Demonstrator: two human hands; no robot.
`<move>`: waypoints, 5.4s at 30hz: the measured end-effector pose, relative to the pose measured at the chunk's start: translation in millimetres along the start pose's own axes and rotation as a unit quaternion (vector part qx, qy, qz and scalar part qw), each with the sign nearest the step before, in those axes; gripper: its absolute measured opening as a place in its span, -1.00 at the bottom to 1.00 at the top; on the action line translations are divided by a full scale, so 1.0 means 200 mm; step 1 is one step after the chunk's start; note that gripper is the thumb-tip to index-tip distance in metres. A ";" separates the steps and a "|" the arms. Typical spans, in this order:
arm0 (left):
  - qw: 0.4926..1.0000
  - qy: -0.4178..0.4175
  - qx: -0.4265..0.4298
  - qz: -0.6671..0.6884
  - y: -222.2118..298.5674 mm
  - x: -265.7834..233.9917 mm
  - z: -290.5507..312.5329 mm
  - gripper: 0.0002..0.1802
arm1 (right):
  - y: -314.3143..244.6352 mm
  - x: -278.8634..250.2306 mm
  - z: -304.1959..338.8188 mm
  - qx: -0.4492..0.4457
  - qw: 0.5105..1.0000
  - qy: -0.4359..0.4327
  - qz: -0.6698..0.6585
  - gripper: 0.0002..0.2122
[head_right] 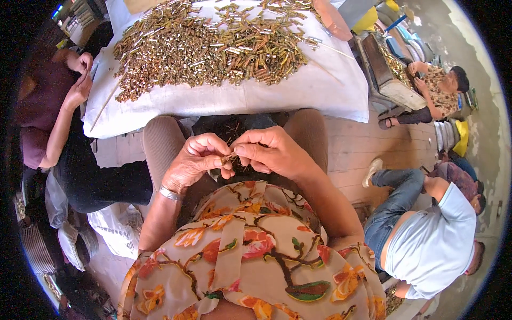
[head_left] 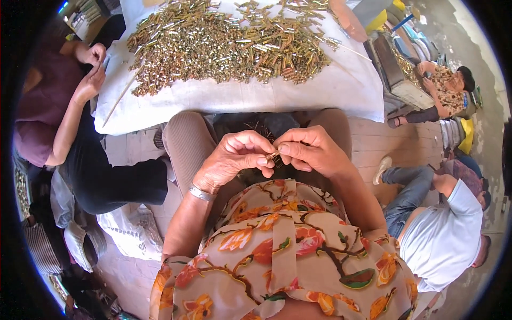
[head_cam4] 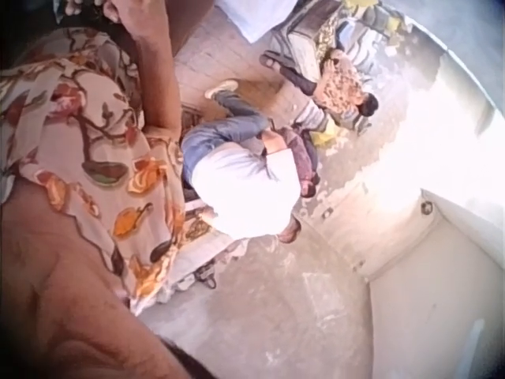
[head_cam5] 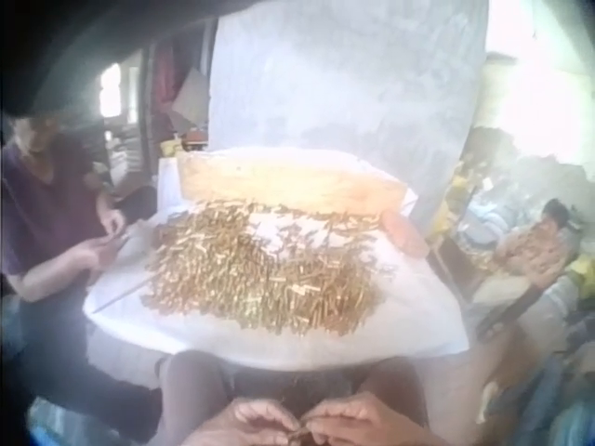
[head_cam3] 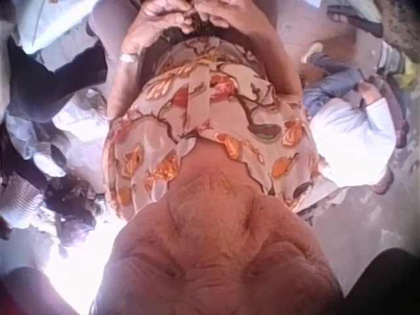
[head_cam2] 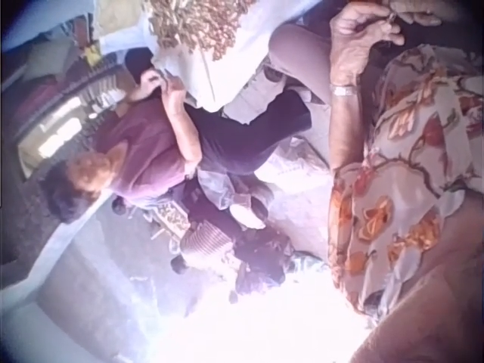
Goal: The person repeatedly picks up metal components from a pile on the table and assembles them together by hand.
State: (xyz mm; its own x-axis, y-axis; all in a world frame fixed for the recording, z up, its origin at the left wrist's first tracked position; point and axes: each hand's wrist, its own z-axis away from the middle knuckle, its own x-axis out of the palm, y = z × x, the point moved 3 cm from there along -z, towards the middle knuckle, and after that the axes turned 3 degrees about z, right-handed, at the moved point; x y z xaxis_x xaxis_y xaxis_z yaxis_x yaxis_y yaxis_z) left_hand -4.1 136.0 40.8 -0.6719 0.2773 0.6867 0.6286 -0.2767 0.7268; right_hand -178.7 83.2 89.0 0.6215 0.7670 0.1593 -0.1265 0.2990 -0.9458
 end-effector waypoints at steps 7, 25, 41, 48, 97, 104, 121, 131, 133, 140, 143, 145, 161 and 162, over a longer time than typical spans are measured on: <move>0.995 -0.015 -0.006 0.097 -0.03 -0.11 0.03 -0.86 | 0.02 0.09 -0.11 0.015 1.000 0.015 -0.022 -0.80; 0.994 0.099 0.053 -0.010 -0.02 -0.04 0.04 -0.76 | 0.00 0.08 -0.07 -0.005 1.000 0.005 0.013 -0.78; 0.760 0.346 0.152 -0.528 0.16 -0.41 -0.36 -0.63 | 0.21 -0.37 -0.28 -0.207 0.848 0.268 0.409 -0.78; 0.660 0.348 0.156 -0.648 0.17 -0.42 -0.47 -0.75 | -0.10 -0.55 -0.67 -0.262 0.730 0.328 0.539 -0.79; 0.924 0.238 0.263 -0.146 0.05 0.09 -0.07 -0.74 | -0.03 0.02 -0.08 -0.295 0.884 0.228 0.281 -0.80; 0.901 0.237 0.269 -0.244 0.08 0.12 -0.04 -0.72 | -0.03 0.02 -0.07 -0.293 0.889 0.221 0.272 -0.81; 0.992 -0.036 -0.033 -0.120 0.13 0.06 -0.04 -0.73 | -0.07 -0.07 -0.04 -0.112 0.982 -0.112 0.100 -0.86; 0.999 0.036 -0.003 -0.005 0.00 -0.06 -0.11 -0.81 | 0.03 -0.13 -0.10 -0.042 0.998 -0.045 -0.001 -0.79; 0.998 0.049 0.010 0.026 -0.02 -0.06 -0.13 -0.82 | 0.03 -0.13 -0.12 -0.048 0.999 -0.020 -0.009 -0.78; 0.987 0.126 0.042 0.093 -0.06 -0.05 -0.14 -0.80 | 0.06 -0.12 -0.13 -0.195 0.962 0.118 0.152 -0.82; 0.985 0.124 0.075 0.090 -0.05 -0.05 -0.14 -0.81 | 0.04 -0.10 -0.12 -0.205 0.951 0.136 0.187 -0.83; 0.984 0.143 0.094 0.057 -0.06 -0.05 -0.13 -0.83 | 0.02 -0.08 -0.10 -0.220 0.930 0.168 0.242 -0.85; 0.976 -0.008 0.057 0.209 -0.15 -0.09 -0.14 -0.80 | 0.11 -0.06 -0.14 -0.028 0.987 0.021 -0.158 -0.76; 0.976 -0.008 0.057 0.210 -0.15 -0.09 -0.14 -0.80 | 0.11 -0.07 -0.15 -0.025 0.990 0.027 -0.135 -0.75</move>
State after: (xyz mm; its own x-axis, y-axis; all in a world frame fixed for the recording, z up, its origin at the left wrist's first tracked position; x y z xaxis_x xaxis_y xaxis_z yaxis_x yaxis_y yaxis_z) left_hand -21.7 113.6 5.5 -0.3402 0.1760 0.9237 0.8872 -0.2656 0.3774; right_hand -166.8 62.6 58.0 0.6680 0.6311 0.3943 0.0877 0.4594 -0.8839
